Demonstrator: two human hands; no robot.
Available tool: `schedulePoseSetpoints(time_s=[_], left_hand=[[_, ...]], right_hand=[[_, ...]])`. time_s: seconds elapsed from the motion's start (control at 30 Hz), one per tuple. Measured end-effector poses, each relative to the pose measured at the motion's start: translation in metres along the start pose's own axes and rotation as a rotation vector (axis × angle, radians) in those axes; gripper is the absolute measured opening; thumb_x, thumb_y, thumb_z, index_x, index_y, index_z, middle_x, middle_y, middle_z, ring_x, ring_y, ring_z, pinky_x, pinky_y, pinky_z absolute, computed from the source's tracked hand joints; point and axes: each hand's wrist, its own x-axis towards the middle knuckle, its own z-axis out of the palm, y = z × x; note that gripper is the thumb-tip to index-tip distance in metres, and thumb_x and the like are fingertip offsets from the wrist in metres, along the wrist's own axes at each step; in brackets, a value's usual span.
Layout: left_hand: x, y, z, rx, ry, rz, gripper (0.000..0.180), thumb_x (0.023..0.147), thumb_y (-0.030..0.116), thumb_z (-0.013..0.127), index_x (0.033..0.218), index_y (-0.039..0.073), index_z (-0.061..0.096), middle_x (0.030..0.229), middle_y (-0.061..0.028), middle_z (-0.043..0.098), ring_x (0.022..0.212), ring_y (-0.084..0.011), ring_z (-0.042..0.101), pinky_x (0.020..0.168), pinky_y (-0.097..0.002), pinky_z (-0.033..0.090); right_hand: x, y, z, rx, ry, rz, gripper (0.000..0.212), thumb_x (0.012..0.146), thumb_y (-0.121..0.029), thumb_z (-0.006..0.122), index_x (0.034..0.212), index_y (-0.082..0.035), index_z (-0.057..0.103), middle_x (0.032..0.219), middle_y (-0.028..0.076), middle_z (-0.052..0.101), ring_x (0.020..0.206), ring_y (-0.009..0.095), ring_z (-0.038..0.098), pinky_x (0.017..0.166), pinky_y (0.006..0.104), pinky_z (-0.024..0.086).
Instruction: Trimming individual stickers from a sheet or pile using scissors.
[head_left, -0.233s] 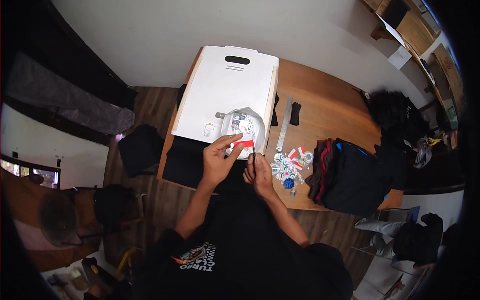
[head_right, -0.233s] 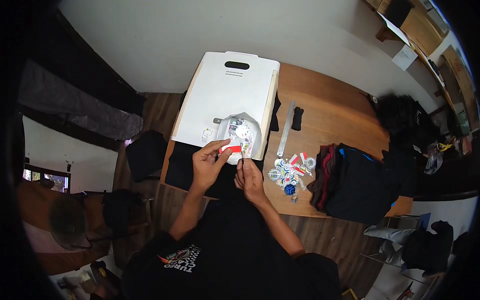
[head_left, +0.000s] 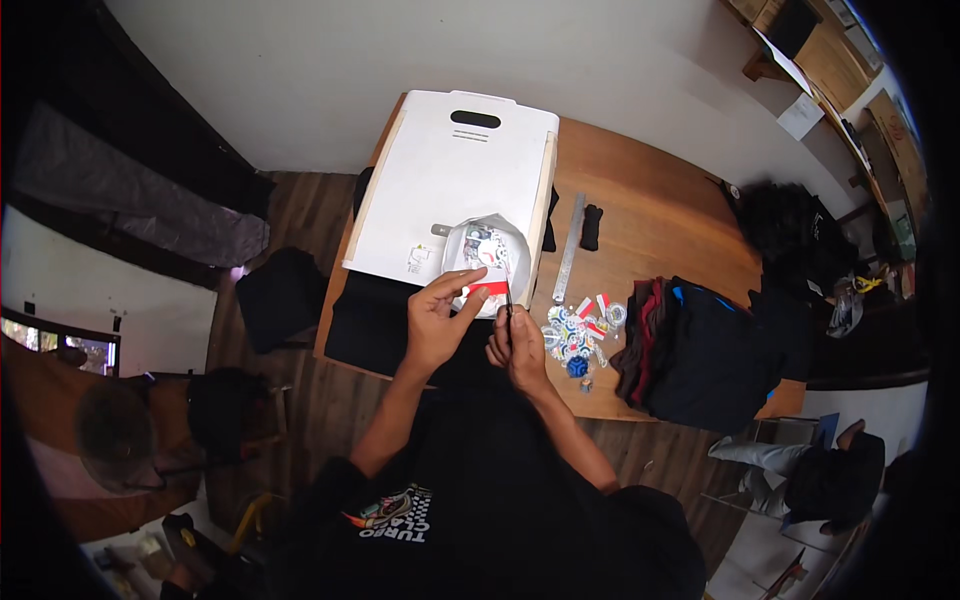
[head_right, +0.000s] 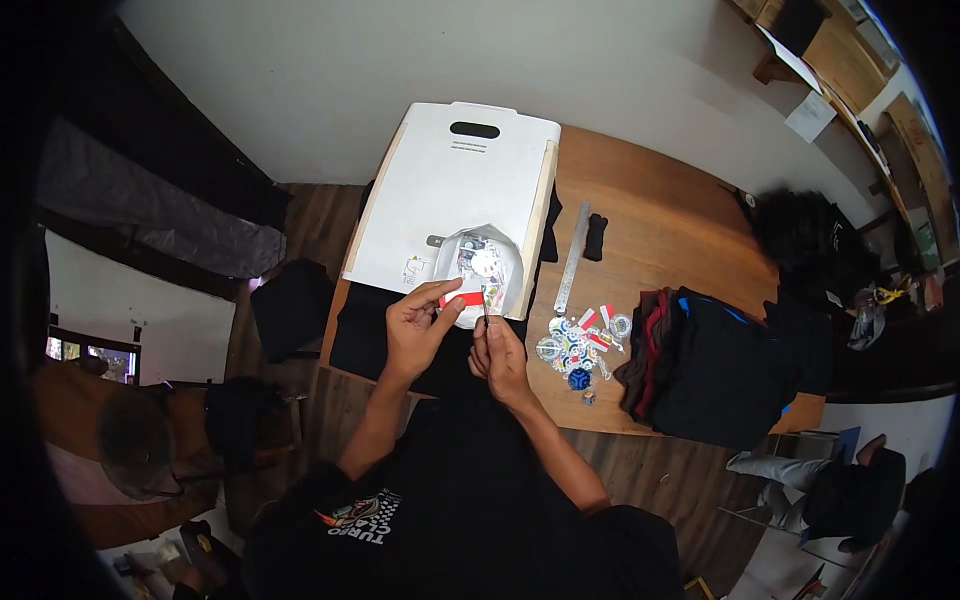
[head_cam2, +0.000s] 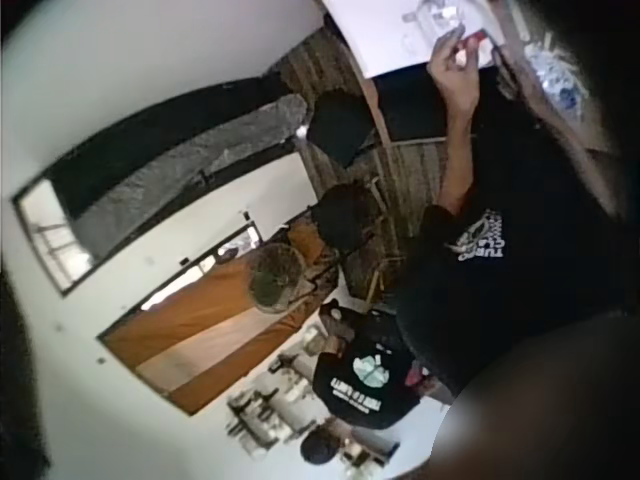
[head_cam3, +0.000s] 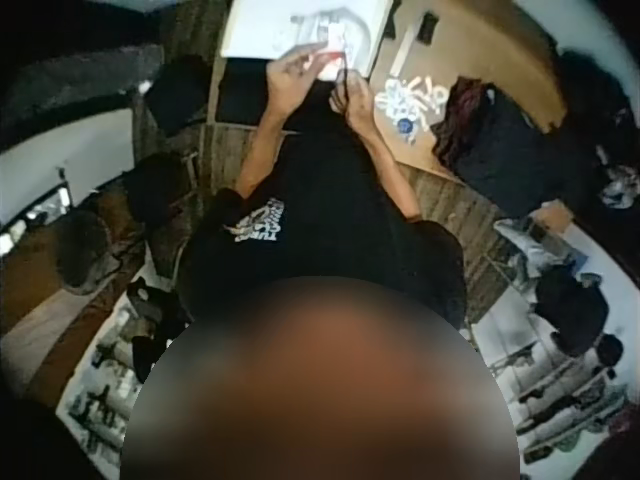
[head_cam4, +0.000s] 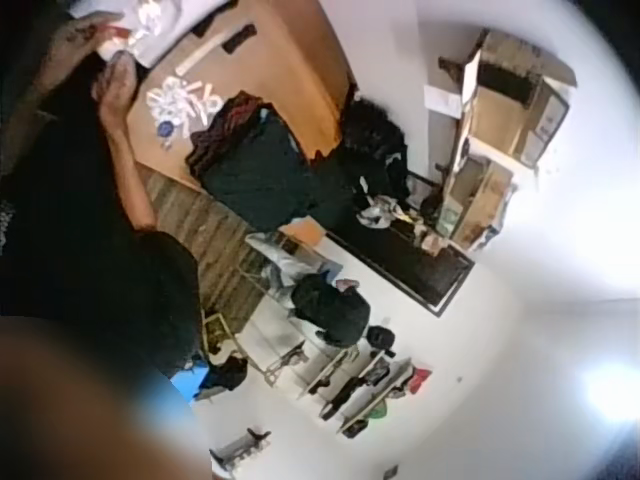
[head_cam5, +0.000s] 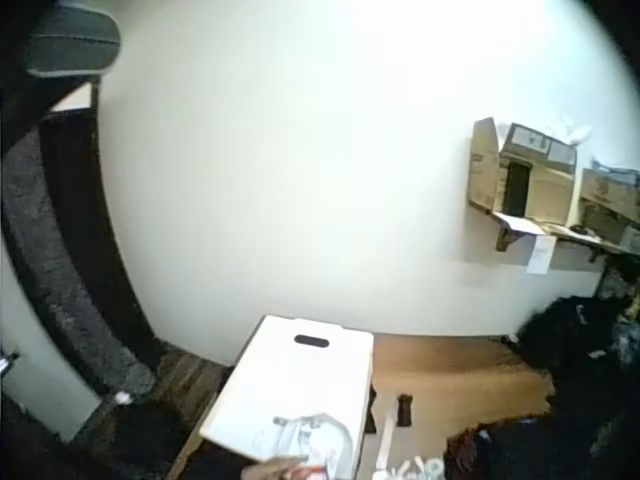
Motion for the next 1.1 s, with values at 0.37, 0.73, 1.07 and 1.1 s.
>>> schedulePoseSetpoints(time_s=[0.37, 0.73, 1.07, 1.1], left_hand=[[0.0, -0.004, -0.001, -0.022, -0.007, -0.002, 0.03, 0.088, -0.009, 0.07, 0.118, -0.007, 0.068, 0.115, -0.0148, 0.067, 0.105, -0.0157, 0.063, 0.092, -0.0257, 0.051], [-0.005, -0.007, -0.002, -0.019, -0.007, -0.01, 0.031, 0.087, -0.01, 0.071, 0.118, -0.008, 0.068, 0.114, -0.0155, 0.067, 0.106, -0.0164, 0.063, 0.093, -0.0265, 0.052], [-0.006, -0.008, 0.0, -0.021, 0.0, -0.026, 0.031, 0.087, -0.009, 0.071, 0.118, -0.007, 0.068, 0.115, -0.0158, 0.067, 0.106, -0.0168, 0.064, 0.094, -0.027, 0.052], [-0.006, -0.008, 0.002, -0.021, 0.004, -0.032, 0.031, 0.087, -0.009, 0.071, 0.118, -0.007, 0.068, 0.115, -0.0159, 0.067, 0.106, -0.0169, 0.064, 0.094, -0.0271, 0.052]], right_hand=[[0.003, -0.004, 0.002, -0.026, -0.008, -0.018, 0.031, 0.11, -0.034, 0.036, 0.1, -0.007, 0.047, 0.057, -0.005, 0.029, 0.044, 0.005, 0.024, 0.043, 0.0228, 0.022], [0.0, -0.007, 0.005, -0.013, 0.052, 0.059, 0.031, 0.11, -0.034, 0.036, 0.101, -0.006, 0.047, 0.058, -0.004, 0.03, 0.044, 0.006, 0.024, 0.043, 0.023, 0.022], [0.002, -0.004, 0.005, -0.024, 0.043, 0.041, 0.032, 0.11, -0.035, 0.036, 0.099, -0.008, 0.047, 0.057, -0.004, 0.03, 0.043, 0.006, 0.024, 0.043, 0.0232, 0.022], [0.002, -0.005, 0.005, -0.012, 0.05, 0.052, 0.032, 0.11, -0.036, 0.036, 0.099, -0.008, 0.047, 0.057, -0.004, 0.03, 0.043, 0.006, 0.024, 0.043, 0.0232, 0.022]])
